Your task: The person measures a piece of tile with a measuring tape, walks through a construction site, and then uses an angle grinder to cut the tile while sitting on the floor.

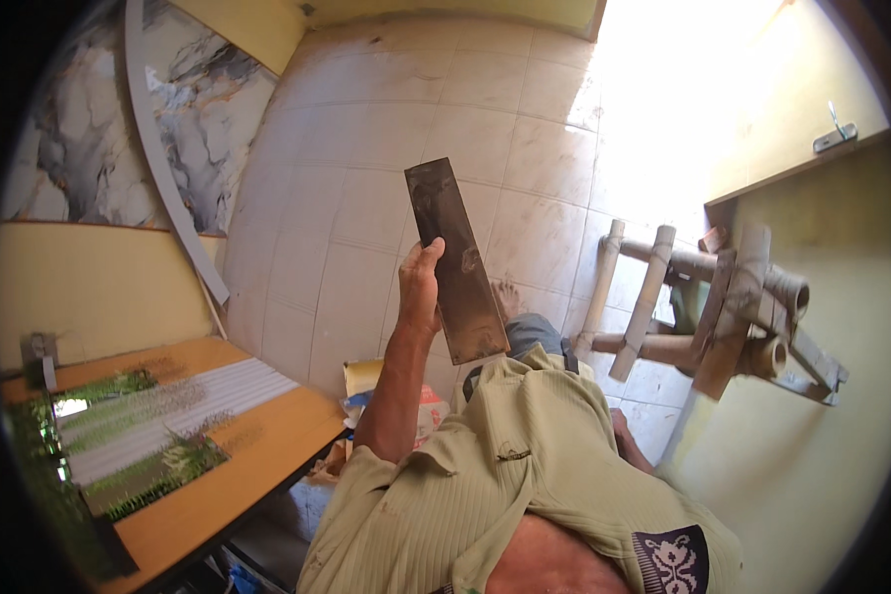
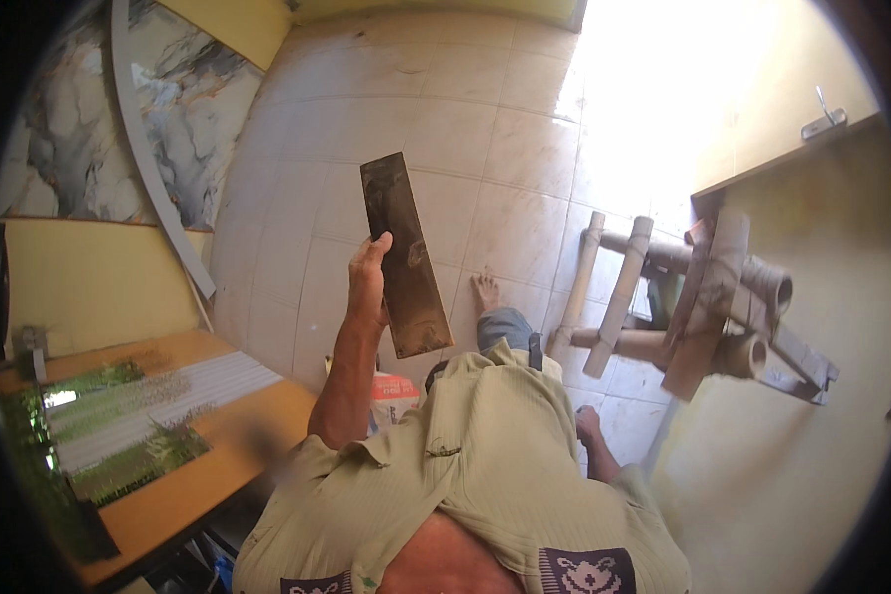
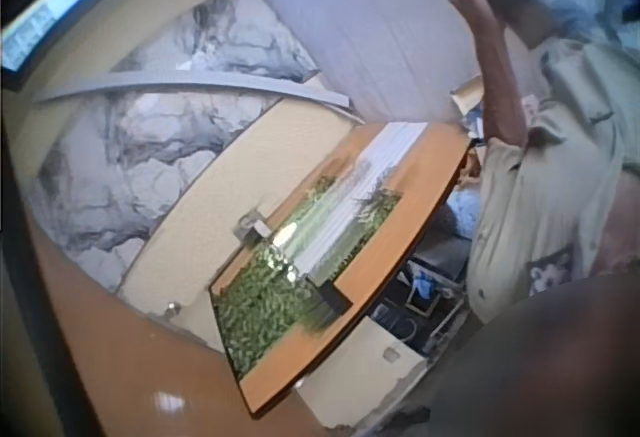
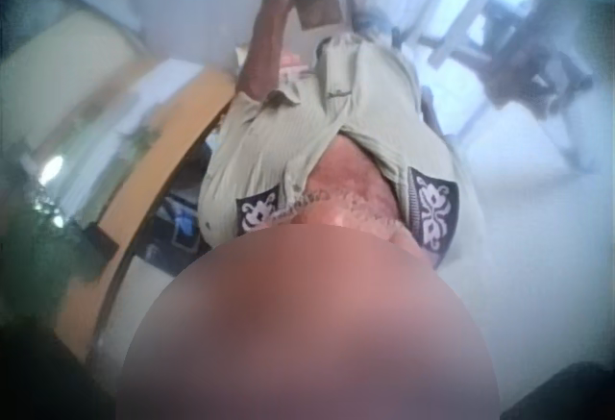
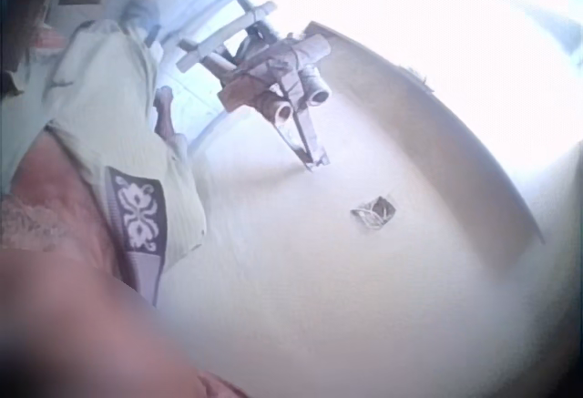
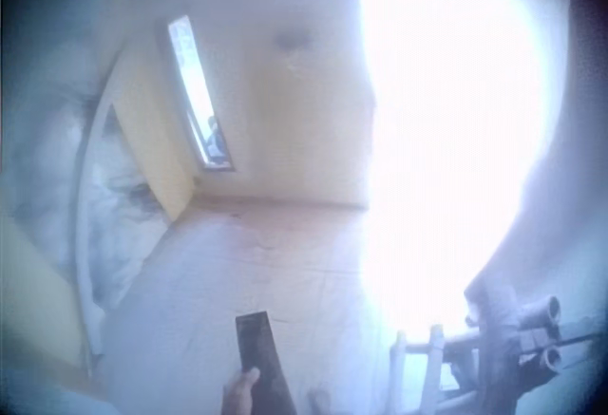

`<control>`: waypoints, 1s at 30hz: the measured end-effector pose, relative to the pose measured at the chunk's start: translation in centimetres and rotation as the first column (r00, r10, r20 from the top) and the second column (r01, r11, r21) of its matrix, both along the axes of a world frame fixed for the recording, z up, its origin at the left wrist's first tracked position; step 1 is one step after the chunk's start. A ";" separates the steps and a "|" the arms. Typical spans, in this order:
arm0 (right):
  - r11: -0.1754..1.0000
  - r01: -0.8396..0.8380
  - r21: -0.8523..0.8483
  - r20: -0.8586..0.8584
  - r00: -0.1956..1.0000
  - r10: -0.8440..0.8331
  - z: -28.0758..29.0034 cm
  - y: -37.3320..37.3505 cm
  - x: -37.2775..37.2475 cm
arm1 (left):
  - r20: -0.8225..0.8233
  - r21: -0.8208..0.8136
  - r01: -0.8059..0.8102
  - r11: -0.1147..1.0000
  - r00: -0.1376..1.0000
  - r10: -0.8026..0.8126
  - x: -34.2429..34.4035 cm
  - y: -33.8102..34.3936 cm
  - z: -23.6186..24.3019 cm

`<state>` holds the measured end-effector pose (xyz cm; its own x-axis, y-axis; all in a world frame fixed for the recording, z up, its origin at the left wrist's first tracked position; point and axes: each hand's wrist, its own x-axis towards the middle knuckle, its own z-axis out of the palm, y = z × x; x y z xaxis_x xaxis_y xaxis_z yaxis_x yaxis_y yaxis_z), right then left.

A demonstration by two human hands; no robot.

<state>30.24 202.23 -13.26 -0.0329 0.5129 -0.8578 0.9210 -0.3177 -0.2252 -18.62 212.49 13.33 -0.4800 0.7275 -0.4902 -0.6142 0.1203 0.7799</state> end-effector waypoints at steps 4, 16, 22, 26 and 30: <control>0.984 0.120 0.129 -0.171 0.980 -0.097 -0.3 7.9 -5.1 | 0.032 0.025 -0.004 1.000 0.999 0.003 -4.1 8.9 -0.3; 0.831 0.501 0.244 -0.220 0.863 -0.455 1.3 39.2 -19.7 | 0.029 0.043 0.199 0.979 0.979 -0.201 -14.5 38.5 -4.0; 0.745 0.642 0.180 -0.148 0.767 -0.625 0.5 44.9 -23.2 | 0.109 0.069 0.412 0.908 0.902 -0.418 -16.0 55.9 -3.1; 0.640 0.751 0.161 -0.100 0.658 -0.747 0.0 48.0 -24.7 | 0.121 0.073 0.561 0.824 0.816 -0.566 -14.0 68.4 -3.4; 0.592 0.792 0.147 -0.064 0.605 -0.793 -2.2 53.5 -25.4 | 0.085 0.049 0.627 0.778 0.773 -0.629 -10.2 80.4 -4.7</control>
<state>4.80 255.77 -15.51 0.4538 0.4502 -0.7690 0.3237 -0.8873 -0.3285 -28.78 292.92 8.65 0.1325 0.8600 -0.4929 -0.4750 0.4915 0.7299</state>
